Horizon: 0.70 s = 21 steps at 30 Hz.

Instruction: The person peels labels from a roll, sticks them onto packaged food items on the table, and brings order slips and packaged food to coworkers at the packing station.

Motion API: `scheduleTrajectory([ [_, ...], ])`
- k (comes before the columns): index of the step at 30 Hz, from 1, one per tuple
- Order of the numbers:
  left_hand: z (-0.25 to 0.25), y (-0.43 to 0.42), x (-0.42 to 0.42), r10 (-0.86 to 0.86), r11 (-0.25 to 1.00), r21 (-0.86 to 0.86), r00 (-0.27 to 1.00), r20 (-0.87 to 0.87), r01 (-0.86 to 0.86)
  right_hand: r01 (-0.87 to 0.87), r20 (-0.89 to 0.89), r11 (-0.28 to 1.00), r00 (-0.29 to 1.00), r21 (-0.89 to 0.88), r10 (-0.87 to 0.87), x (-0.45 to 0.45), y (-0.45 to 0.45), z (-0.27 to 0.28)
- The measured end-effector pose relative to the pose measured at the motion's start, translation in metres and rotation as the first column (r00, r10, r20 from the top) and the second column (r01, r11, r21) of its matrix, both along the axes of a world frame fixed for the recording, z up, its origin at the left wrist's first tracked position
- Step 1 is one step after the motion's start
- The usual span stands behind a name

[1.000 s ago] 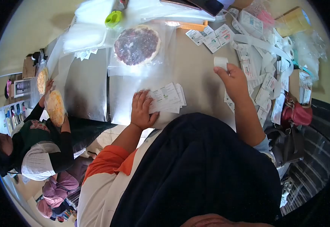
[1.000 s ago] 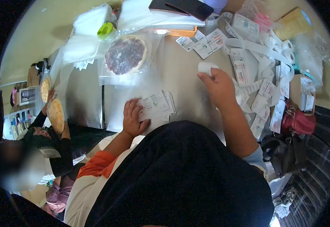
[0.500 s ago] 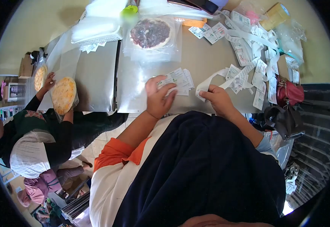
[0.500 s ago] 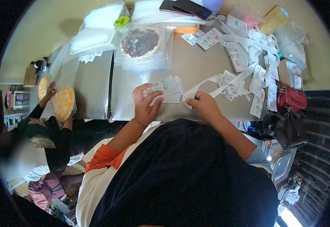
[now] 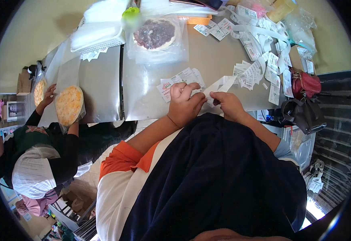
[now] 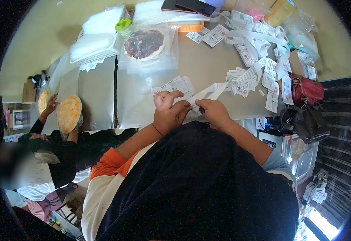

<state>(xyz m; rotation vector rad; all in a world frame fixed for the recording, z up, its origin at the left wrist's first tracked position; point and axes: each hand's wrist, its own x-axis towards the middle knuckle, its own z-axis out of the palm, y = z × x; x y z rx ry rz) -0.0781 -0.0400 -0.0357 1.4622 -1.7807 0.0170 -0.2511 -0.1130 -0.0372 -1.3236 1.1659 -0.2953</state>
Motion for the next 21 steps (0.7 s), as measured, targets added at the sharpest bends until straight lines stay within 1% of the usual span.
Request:
scheduleTrajectory([
  [2, 0.005, -0.003, -0.002, 0.037, 0.999, 0.012, 0.999, -0.026, -0.037, -0.035, 0.078, 0.989, 0.996, -0.144, 0.047, -0.003, 0.000, -0.016],
  [4, -0.001, -0.003, 0.000, -0.018, 1.000, 0.012, 1.000, -0.003, 0.018, -0.151, 0.022, 0.939, 0.986, -0.310, 0.166, -0.010, -0.001, -0.028],
  [5, -0.003, -0.004, 0.002, -0.046, 0.999, 0.014, 0.999, 0.008, 0.046, -0.255, -0.077, 0.884, 0.966, -0.392, 0.245, -0.012, -0.001, -0.024],
  [7, -0.005, -0.005, 0.006, -0.035, 0.996, 0.086, 0.999, -0.002, 0.035, -0.255, -0.140, 0.897, 0.966, -0.360, 0.218, -0.011, -0.002, -0.016],
  [8, -0.005, -0.006, 0.009, -0.030, 0.992, 0.120, 1.000, -0.008, 0.031, -0.142, -0.111, 0.957, 0.987, -0.253, 0.117, -0.008, -0.002, -0.013],
  [9, -0.015, -0.010, 0.016, 0.056, 0.974, 0.225, 0.985, -0.163, -0.018, -0.023, -0.093, 0.990, 0.996, -0.139, 0.010, -0.007, -0.003, -0.011],
  [10, -0.034, -0.016, 0.028, 0.155, 0.940, 0.338, 0.941, -0.301, -0.047, 0.040, -0.071, 0.995, 0.996, -0.096, -0.047, -0.008, -0.004, -0.011],
  [11, -0.049, -0.022, 0.040, 0.266, 0.891, 0.451, 0.869, -0.417, -0.057, 0.102, -0.052, 0.994, 0.993, -0.048, -0.105, -0.010, -0.004, -0.011],
  [12, -0.056, -0.027, 0.050, 0.330, 0.808, 0.588, 0.853, -0.404, -0.034, 0.161, -0.035, 0.987, 0.986, 0.000, -0.161, -0.011, -0.004, -0.012],
  [14, -0.064, -0.036, 0.065, 0.452, 0.585, 0.811, 0.822, -0.345, 0.019, 0.182, -0.020, 0.982, 0.983, 0.041, -0.182, -0.012, -0.001, -0.010],
  [15, -0.065, -0.038, 0.066, 0.430, 0.568, 0.823, 0.854, -0.293, -0.004, 0.192, -0.013, 0.979, 0.981, 0.063, -0.192, -0.013, 0.000, -0.009],
  [17, -0.064, -0.041, 0.065, 0.378, 0.538, 0.841, 0.907, -0.186, -0.052, 0.129, -0.007, 0.991, 0.992, -0.045, -0.130, -0.015, 0.001, -0.012],
  [18, -0.060, -0.041, 0.063, 0.368, 0.542, 0.837, 0.917, -0.154, -0.077, 0.099, -0.007, 0.990, 0.995, -0.098, -0.100, -0.017, 0.001, -0.013],
  [21, -0.056, -0.040, 0.055, 0.340, 0.544, 0.826, 0.939, -0.055, -0.149, 0.137, -0.010, 0.990, 0.990, -0.029, -0.138, -0.019, 0.000, -0.016],
])
